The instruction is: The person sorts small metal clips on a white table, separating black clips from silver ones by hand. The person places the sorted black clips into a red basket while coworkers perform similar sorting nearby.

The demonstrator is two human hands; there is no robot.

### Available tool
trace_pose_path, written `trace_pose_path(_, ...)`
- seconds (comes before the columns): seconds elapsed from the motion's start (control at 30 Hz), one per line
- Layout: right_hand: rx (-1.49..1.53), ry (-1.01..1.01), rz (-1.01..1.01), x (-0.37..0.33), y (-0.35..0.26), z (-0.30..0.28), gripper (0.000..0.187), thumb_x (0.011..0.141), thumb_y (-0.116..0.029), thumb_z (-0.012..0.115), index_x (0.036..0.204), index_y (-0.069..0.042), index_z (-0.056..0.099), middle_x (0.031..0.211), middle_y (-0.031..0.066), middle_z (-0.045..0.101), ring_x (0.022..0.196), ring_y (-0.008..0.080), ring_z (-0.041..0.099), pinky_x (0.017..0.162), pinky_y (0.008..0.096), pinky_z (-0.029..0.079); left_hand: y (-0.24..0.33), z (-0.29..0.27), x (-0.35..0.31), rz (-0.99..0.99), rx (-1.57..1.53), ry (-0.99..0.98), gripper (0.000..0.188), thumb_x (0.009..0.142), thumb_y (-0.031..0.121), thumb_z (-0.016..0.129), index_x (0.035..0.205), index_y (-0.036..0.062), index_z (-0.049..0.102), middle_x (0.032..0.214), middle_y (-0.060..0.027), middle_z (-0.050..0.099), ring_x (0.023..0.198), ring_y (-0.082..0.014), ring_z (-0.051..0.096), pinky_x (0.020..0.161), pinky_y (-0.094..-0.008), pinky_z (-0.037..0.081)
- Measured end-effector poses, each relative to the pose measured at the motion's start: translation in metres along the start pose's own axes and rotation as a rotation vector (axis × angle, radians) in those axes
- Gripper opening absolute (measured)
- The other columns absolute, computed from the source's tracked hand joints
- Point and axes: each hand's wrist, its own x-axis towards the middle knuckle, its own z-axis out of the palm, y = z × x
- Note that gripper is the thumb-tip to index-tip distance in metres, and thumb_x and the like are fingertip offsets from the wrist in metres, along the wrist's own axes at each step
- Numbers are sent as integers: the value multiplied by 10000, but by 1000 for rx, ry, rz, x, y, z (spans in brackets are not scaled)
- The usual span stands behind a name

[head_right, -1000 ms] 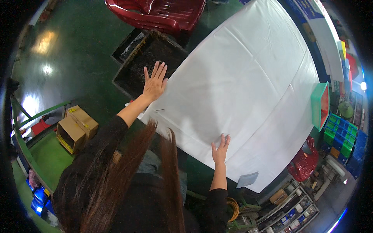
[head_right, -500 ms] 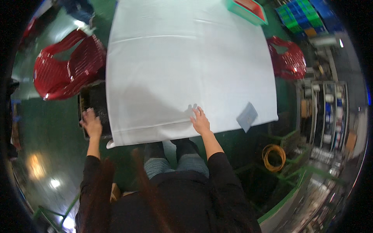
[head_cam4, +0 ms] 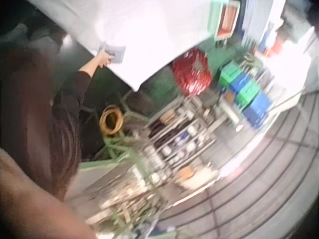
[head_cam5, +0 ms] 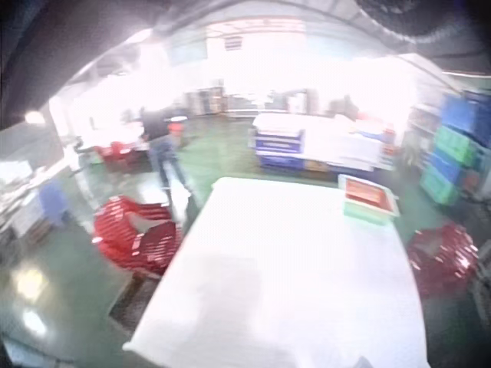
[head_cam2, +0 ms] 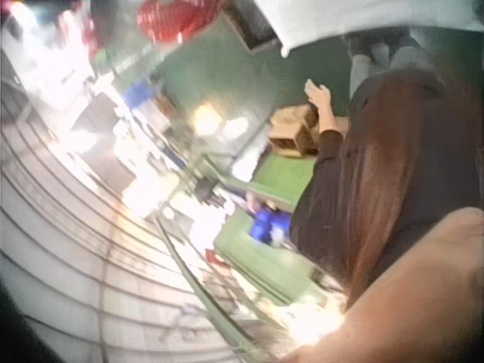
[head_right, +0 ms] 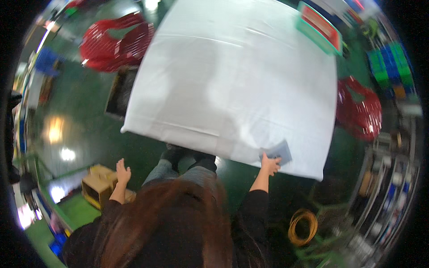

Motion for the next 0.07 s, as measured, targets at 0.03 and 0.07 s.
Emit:
trace_pose_path(0.03,-11,6,-16,-6,-5,-1,1163,572,-616,754,1462,-211,124,1453,220,204,1327,403,233,1003,622,241,-15,14,-20,-125,-47,-103,674,809,231,579,1410,143,286,1455,-141,285,1349,-327,253,1041,-572,264)
trace_pose_path(0.07,-34,-7,-77,-11,-26,4,1163,572,-616,754,1462,-211,124,1453,220,204,1327,403,233,1003,622,241,-30,27,-33,-214,-120,-215,668,823,259,575,1413,154,280,1465,-161,260,1358,-325,239,1050,-571,253)
